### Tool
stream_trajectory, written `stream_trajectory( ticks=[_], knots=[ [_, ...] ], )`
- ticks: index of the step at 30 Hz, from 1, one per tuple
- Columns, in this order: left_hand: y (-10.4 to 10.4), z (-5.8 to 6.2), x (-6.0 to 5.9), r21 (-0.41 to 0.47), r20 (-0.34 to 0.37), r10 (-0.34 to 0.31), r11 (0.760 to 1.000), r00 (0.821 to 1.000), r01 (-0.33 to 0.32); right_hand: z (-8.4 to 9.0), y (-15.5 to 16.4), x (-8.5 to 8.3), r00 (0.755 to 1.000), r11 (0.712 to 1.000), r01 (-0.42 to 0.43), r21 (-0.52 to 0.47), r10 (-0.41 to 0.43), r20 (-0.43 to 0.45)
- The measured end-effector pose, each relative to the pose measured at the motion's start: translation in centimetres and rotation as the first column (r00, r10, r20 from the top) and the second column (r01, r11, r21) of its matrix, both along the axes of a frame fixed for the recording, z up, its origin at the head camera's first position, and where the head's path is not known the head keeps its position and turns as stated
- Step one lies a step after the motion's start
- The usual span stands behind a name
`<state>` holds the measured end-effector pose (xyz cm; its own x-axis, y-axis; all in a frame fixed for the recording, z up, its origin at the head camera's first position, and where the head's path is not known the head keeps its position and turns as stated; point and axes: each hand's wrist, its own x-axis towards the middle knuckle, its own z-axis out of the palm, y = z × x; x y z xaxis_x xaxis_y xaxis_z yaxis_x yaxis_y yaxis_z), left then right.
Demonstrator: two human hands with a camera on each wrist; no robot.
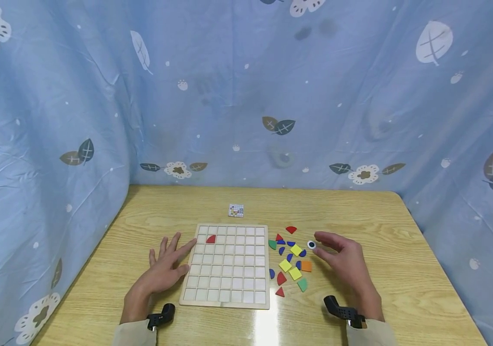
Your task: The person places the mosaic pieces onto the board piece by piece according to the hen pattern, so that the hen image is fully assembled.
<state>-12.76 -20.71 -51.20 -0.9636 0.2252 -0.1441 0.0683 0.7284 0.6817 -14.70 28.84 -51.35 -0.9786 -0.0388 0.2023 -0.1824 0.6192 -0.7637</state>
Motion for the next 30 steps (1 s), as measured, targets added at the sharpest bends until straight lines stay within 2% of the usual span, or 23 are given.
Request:
stream_trajectory(
  ticks=[4, 10, 16, 26, 30],
  knots=[
    [0.0, 0.0, 0.0, 0.004, -0.002, 0.004, 1.000, 1.000, -0.004, -0.5, -0.3, -0.5, 0.999, 1.000, 0.006, 0.002, -0.006, 0.054],
    [0.1, 0.1, -0.1, 0.008, 0.002, 0.005, 1.000, 1.000, -0.005, -1.3, -0.5, -1.1, 0.999, 1.000, 0.009, 0.016, -0.010, 0.046],
    [0.1, 0.2, 0.0, 0.015, 0.002, 0.001, 1.000, 1.000, -0.001, -1.3, -0.9, -1.3, 0.998, 0.999, 0.016, 0.040, -0.018, 0.054],
    [-0.1, -0.1, 0.0, 0.018, 0.002, -0.004, 1.000, 1.000, 0.004, -1.2, -1.3, -1.3, 0.999, 0.993, 0.043, 0.106, -0.045, 0.016],
    [-0.1, -0.1, 0.0, 0.022, 0.001, 0.001, 1.000, 1.000, -0.001, -0.8, -1.6, -1.0, 0.999, 0.994, 0.045, 0.095, -0.045, -0.008]
  ],
)
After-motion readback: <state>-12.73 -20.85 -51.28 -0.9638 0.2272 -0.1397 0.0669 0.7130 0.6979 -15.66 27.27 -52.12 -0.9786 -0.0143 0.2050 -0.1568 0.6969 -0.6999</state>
